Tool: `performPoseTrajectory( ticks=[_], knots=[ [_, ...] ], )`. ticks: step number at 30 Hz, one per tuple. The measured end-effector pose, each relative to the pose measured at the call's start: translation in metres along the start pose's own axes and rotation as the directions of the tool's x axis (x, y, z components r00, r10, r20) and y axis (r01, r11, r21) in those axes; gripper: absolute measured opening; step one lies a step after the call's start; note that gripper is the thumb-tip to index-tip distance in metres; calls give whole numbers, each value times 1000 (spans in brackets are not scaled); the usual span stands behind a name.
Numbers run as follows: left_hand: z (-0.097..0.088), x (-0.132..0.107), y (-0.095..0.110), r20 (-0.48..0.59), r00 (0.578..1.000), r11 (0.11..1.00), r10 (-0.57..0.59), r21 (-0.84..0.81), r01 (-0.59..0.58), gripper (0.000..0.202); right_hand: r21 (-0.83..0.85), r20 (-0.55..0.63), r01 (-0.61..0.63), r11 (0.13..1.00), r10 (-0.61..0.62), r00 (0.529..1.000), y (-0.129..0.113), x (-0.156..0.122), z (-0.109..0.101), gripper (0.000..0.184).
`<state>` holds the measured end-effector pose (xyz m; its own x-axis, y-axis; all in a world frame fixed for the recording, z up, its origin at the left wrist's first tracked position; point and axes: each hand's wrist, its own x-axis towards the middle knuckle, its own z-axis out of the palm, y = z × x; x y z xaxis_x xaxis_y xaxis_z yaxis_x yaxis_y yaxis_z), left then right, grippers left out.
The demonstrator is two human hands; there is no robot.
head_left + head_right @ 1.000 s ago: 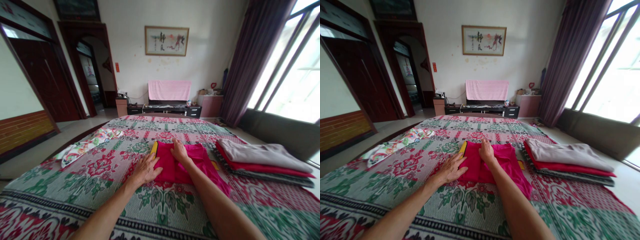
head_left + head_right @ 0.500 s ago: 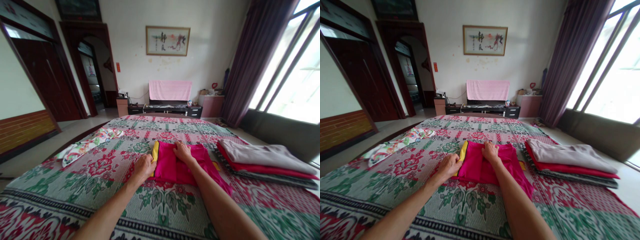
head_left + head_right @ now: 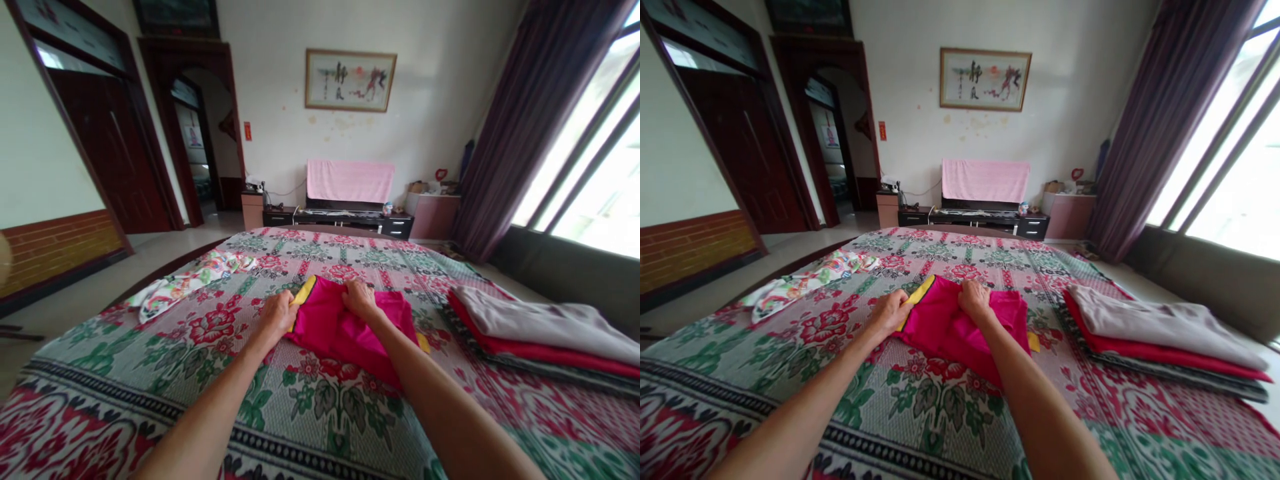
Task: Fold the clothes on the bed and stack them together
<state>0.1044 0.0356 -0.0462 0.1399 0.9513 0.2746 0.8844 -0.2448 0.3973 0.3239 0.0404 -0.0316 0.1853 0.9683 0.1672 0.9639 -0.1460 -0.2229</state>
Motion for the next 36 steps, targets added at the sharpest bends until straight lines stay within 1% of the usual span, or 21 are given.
performPoseTrajectory(
  ticks=[4,6,8,9,11,13,15,18,21,23,26,29,32,36],
  knots=[
    [-16,9,-27,-79,995,994,-63,85,69,21,47,11,41,998,-42,999,-34,11,4,26],
    [-19,11,-37,-113,989,988,-100,104,111,22,82,-1,68,994,-68,998,-47,14,7,28],
    [-18,12,-45,-128,985,986,-118,101,131,23,111,-13,83,990,-82,997,-53,16,10,31],
    [-17,12,-47,-139,984,988,-111,94,124,23,121,-23,85,989,-83,996,-53,17,11,33],
    [-13,13,-49,-183,981,994,-60,76,75,26,128,-61,100,987,-92,994,-46,17,13,35],
    [-8,14,-50,-230,973,998,24,57,-11,28,119,-113,132,984,-118,987,-34,16,13,34],
    [-1,15,-49,-244,965,995,96,38,-89,26,96,-137,147,984,-133,982,-21,14,11,31],
    [11,14,-49,-236,960,988,152,30,-149,25,63,-120,129,990,-120,985,-12,12,9,28],
    [21,10,-50,-216,961,984,175,46,-169,26,74,-95,128,989,-121,988,-17,14,9,32],
    [25,8,-51,-199,966,986,163,58,-154,28,92,-88,137,986,-129,988,-23,17,11,32],
    [24,6,-51,-181,976,992,116,67,-106,35,92,-69,152,984,-146,987,-31,22,16,27],
    [20,5,-51,-154,985,994,82,86,-69,44,83,-31,129,988,-127,991,-33,28,22,22],
    [17,3,-49,-119,991,992,61,118,-46,48,80,-28,110,991,-109,994,-34,34,27,23],
    [15,0,-45,-100,995,987,27,161,-10,49,52,-21,133,990,-132,991,-35,40,29,26]
  ],
)
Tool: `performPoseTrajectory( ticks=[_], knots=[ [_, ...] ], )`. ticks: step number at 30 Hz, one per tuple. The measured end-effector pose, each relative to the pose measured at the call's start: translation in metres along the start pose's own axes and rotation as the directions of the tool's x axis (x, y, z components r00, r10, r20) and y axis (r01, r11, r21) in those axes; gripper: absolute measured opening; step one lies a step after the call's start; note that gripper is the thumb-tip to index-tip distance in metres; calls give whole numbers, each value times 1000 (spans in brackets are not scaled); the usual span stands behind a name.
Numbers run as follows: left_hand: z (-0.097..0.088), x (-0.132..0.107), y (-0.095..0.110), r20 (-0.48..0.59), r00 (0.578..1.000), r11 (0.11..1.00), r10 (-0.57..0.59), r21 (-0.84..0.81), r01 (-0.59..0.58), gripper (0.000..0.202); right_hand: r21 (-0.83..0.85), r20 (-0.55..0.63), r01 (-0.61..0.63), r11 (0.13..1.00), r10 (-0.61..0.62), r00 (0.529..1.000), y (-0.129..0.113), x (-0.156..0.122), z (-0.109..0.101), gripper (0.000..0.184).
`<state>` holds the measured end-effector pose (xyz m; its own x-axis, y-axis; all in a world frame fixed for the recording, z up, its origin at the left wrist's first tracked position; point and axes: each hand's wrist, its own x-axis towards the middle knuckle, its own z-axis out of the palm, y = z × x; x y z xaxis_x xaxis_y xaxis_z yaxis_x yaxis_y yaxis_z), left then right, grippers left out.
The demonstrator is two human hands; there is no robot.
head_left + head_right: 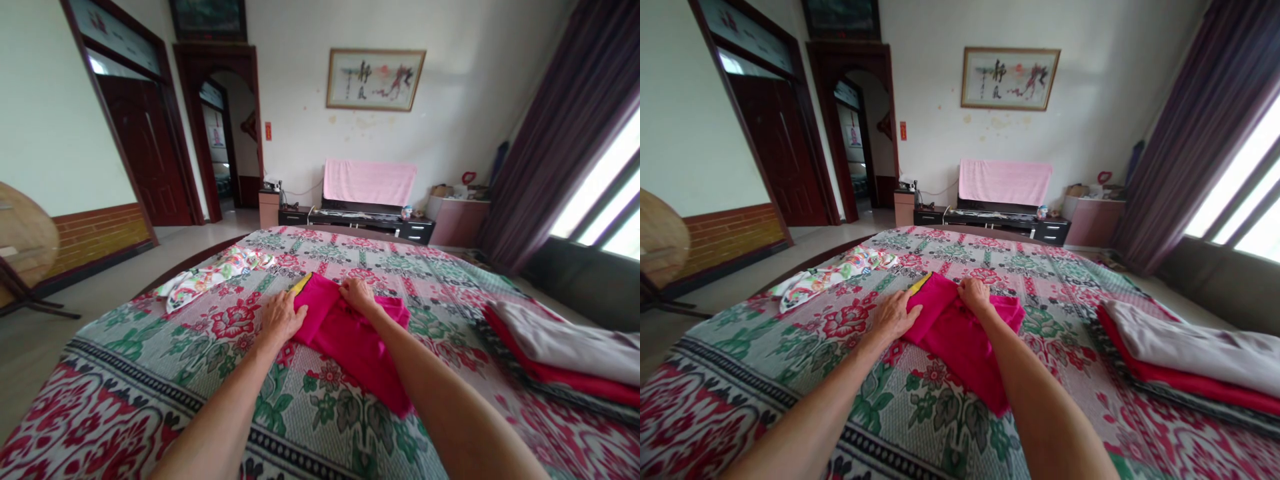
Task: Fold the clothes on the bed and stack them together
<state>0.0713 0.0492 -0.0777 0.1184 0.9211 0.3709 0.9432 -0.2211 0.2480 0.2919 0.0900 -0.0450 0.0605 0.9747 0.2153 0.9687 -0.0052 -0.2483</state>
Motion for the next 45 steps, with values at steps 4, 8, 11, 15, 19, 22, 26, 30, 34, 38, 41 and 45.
performPoseTrajectory(
  ticks=[4,8,11,15,19,22,26,30,34,38,41,45],
  knots=[
    [-4,-3,4,2,1000,1000,-14,19,14,47,-7,37,47,999,-47,998,14,0,-10,30],
    [-17,-2,0,10,998,998,-56,20,56,51,-37,-16,-18,999,18,1000,54,-9,-24,33],
    [-30,3,-7,120,978,984,-169,75,161,45,-74,34,-47,996,50,998,86,-21,-29,31],
    [-44,9,-14,316,905,959,-284,107,263,31,-76,33,-59,995,62,998,105,-30,-27,33],
    [-49,13,-10,339,882,945,-326,135,297,28,-91,65,-56,994,62,996,105,-28,-29,29],
    [-48,20,-8,256,919,948,-301,189,258,30,-55,92,-8,998,13,996,105,-26,-33,26],
    [-45,38,-11,116,978,955,-173,263,138,34,129,198,-7,992,-19,980,106,-33,-39,20],
    [-42,60,-20,-7,997,963,-79,257,78,33,366,409,-40,930,-122,904,102,-48,-42,19],
    [-39,64,-28,-72,997,988,36,155,-24,34,439,369,-71,896,-108,923,102,-53,-41,26],
    [-29,46,-20,-58,957,954,285,-80,-289,35,438,161,-23,899,-53,985,104,-51,-37,30],
    [-18,28,1,-52,905,887,422,-184,-424,43,419,158,20,908,-95,983,106,-52,-36,31],
    [-10,10,26,2,839,818,544,-223,-530,48,436,181,28,899,-118,976,114,-53,-30,27]
  ],
)
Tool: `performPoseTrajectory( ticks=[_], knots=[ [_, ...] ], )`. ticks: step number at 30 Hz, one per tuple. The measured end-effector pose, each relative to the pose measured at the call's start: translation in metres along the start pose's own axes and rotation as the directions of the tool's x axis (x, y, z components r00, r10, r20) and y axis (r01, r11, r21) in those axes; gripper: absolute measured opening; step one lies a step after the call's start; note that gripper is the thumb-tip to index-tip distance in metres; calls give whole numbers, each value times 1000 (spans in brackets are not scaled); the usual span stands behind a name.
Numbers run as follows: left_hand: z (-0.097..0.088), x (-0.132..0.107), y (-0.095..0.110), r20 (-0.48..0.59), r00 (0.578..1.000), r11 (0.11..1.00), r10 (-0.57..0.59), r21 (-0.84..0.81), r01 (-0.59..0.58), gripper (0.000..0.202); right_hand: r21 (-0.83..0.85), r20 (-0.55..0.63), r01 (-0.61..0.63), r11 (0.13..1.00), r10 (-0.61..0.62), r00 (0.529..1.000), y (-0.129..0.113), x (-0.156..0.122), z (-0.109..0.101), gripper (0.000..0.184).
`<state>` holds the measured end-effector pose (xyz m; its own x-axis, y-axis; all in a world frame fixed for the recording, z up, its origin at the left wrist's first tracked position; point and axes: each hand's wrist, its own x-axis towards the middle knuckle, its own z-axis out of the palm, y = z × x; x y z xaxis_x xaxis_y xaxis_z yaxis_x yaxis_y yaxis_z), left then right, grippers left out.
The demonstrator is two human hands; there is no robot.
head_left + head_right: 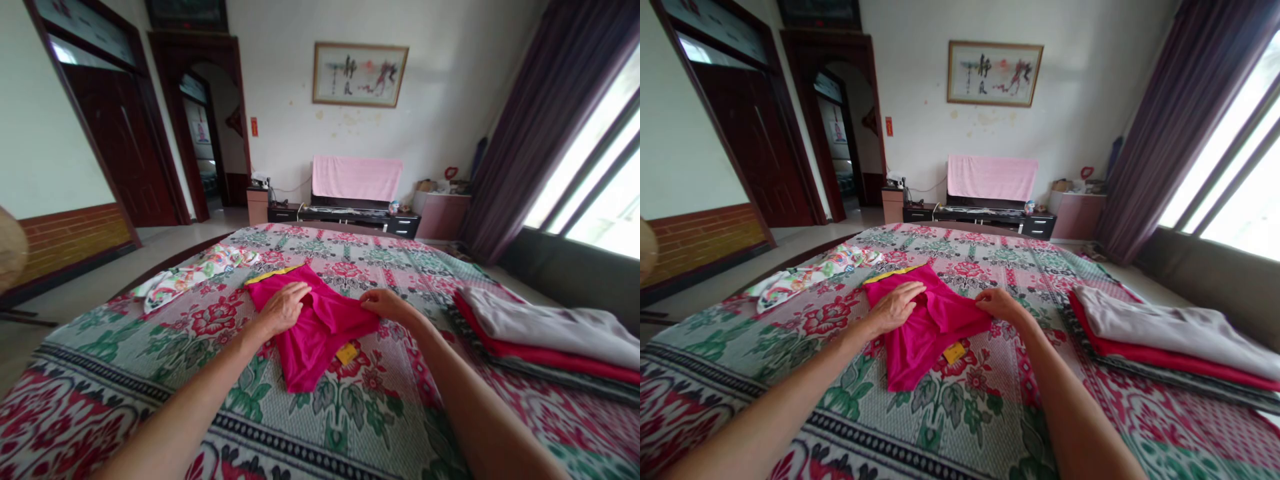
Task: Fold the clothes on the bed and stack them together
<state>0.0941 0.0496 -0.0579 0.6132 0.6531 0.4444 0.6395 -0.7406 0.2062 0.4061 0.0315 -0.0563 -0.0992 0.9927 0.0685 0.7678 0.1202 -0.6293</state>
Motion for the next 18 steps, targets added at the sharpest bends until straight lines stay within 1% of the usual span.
performPoseTrajectory(
  ticks=[2,5,9,12,14,16,17,18],
  knots=[
    [4,-2,7,70,996,999,53,-13,-52,43,23,-42,-10,1000,11,999,6,0,1,27],
    [7,-7,10,157,983,996,92,-24,-89,36,5,-95,-19,1000,19,995,9,0,2,26],
    [5,-10,5,159,980,992,120,-65,-111,35,-98,-104,5,995,-16,994,1,-3,-2,24],
    [-2,-10,-2,123,986,991,113,-85,-103,37,-118,-88,12,993,-22,996,-1,-5,-6,26],
    [-9,-13,-8,111,991,995,78,-67,-70,43,-142,-135,-7,990,-13,991,2,-6,-9,29],
    [-17,-19,-13,142,989,998,46,-43,-40,51,-187,-165,16,982,-47,985,7,-9,-13,35],
    [-22,-23,-14,176,984,999,31,-33,-26,55,-205,-139,55,977,-85,987,9,-11,-15,38],
    [-27,-28,-15,215,977,1000,16,-28,-10,58,-211,-88,103,972,-124,988,10,-13,-18,42]
  ],
)
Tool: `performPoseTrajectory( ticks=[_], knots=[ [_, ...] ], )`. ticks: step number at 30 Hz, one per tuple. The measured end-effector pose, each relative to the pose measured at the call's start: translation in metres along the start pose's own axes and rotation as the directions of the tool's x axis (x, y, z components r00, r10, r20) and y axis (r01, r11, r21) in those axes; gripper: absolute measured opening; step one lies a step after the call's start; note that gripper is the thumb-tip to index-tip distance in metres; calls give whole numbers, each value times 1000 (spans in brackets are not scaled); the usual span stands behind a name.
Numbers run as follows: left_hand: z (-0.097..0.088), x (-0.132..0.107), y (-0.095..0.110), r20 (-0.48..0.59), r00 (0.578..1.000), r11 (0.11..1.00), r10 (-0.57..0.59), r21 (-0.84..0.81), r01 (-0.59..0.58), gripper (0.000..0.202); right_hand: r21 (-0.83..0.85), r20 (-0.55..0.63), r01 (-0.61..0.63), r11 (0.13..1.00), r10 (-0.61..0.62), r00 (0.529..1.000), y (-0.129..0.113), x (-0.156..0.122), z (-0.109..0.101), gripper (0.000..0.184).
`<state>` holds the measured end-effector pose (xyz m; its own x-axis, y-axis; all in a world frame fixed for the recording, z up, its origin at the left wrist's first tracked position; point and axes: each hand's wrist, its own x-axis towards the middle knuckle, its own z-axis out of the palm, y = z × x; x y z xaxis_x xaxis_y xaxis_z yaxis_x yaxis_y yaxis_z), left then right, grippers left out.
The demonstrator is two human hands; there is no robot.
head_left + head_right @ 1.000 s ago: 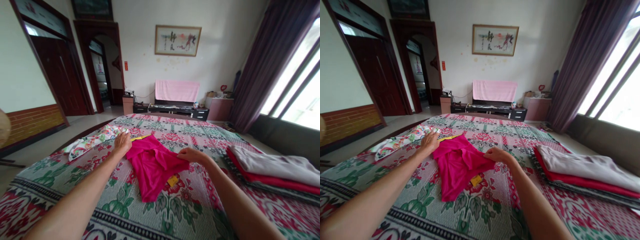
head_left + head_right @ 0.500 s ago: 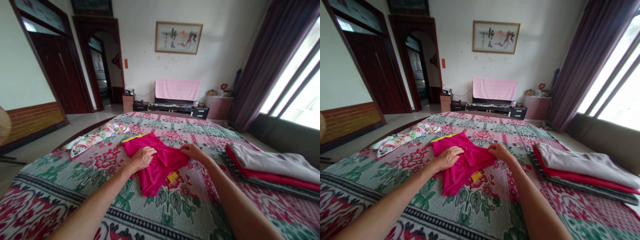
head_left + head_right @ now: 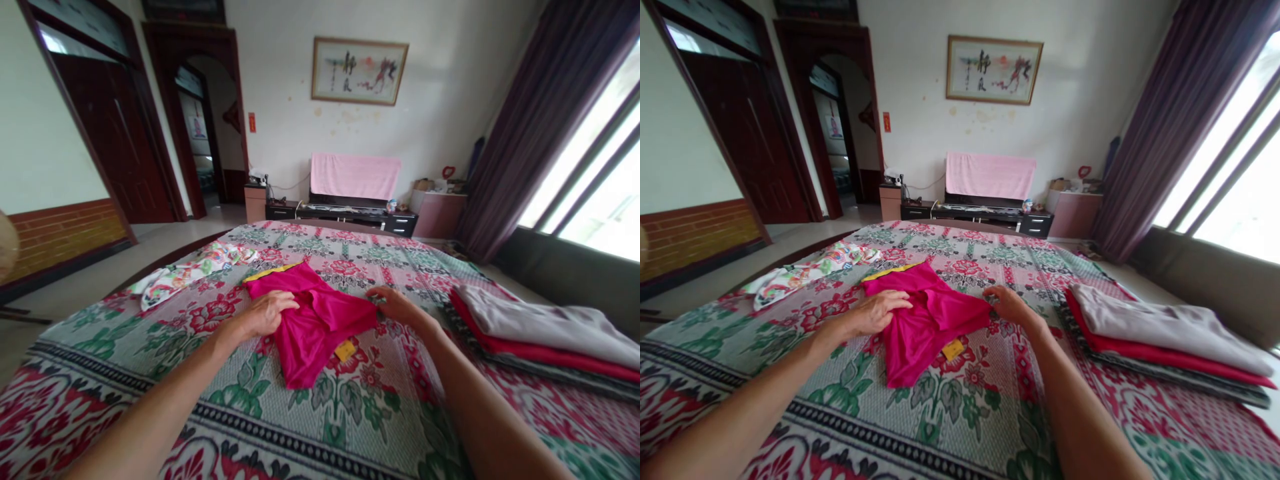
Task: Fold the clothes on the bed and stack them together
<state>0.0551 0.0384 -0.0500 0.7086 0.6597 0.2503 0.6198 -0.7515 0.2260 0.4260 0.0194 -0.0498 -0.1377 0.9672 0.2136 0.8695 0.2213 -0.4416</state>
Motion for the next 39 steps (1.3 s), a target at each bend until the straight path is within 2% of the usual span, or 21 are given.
performPoseTrajectory(
  ticks=[2,5,8,10,15,18,21,24,26,28,30,31,32,33,34,35,36,37,38,39],
  knots=[
    [-8,-11,2,78,996,999,-32,-8,33,64,28,116,78,997,-80,990,-1,-5,-5,50],
    [-20,-22,12,174,982,996,-79,-24,84,72,67,241,100,993,-113,964,-9,-10,-11,61],
    [-28,-27,26,245,963,994,-109,-1,112,72,91,285,103,991,-125,950,-18,-11,-14,59],
    [-29,-28,34,269,959,996,-84,17,83,64,112,281,129,985,-156,947,-22,-11,-13,56],
    [-20,-24,46,219,972,995,90,31,-99,38,114,279,273,955,-294,914,-27,-5,-3,39],
    [-13,-20,49,159,980,987,117,91,-133,26,90,255,322,943,-334,907,-31,-3,1,32],
    [-9,-16,47,131,983,986,129,90,-141,24,64,244,328,943,-333,911,-37,-3,2,26],
    [-9,-13,39,111,986,992,123,-51,-118,28,66,249,282,957,-290,924,-43,-3,-2,24],
    [-12,-11,29,89,995,972,52,-231,-31,29,120,255,192,974,-217,942,-47,2,-5,23],
    [-15,-8,17,65,996,887,-52,-455,76,25,225,263,92,970,-152,953,-54,15,-8,23],
    [-17,-4,4,6,981,727,-193,-671,147,21,375,242,27,927,-126,962,-66,37,-8,20],
    [-18,-2,-3,-35,953,628,-299,-760,169,23,458,209,6,889,-114,971,-73,50,-6,19],
    [-18,1,-8,-70,896,521,-439,-832,190,26,533,159,-14,846,-84,984,-80,64,-3,20],
    [-17,3,-14,-82,804,412,-589,-886,211,29,585,94,-38,810,-21,995,-88,79,2,25],
    [-16,5,-18,-71,693,311,-718,-923,227,31,614,19,-61,787,63,998,-94,92,8,30],
    [-15,5,-23,-45,587,229,-808,-943,243,33,630,-44,-90,771,151,988,-100,104,15,34],
    [-14,5,-27,-19,505,179,-863,-946,270,33,622,-80,-116,774,210,974,-104,113,23,37],
    [-13,4,-30,-8,455,170,-890,-934,316,33,582,-95,-150,799,249,964,-106,120,31,39],
    [-13,2,-34,-18,434,201,-901,-904,378,32,524,-104,-195,829,290,951,-105,124,39,39],
    [-13,0,-37,-45,432,260,-901,-853,453,31,464,-105,-237,853,319,942,-103,126,46,38]
  ],
)
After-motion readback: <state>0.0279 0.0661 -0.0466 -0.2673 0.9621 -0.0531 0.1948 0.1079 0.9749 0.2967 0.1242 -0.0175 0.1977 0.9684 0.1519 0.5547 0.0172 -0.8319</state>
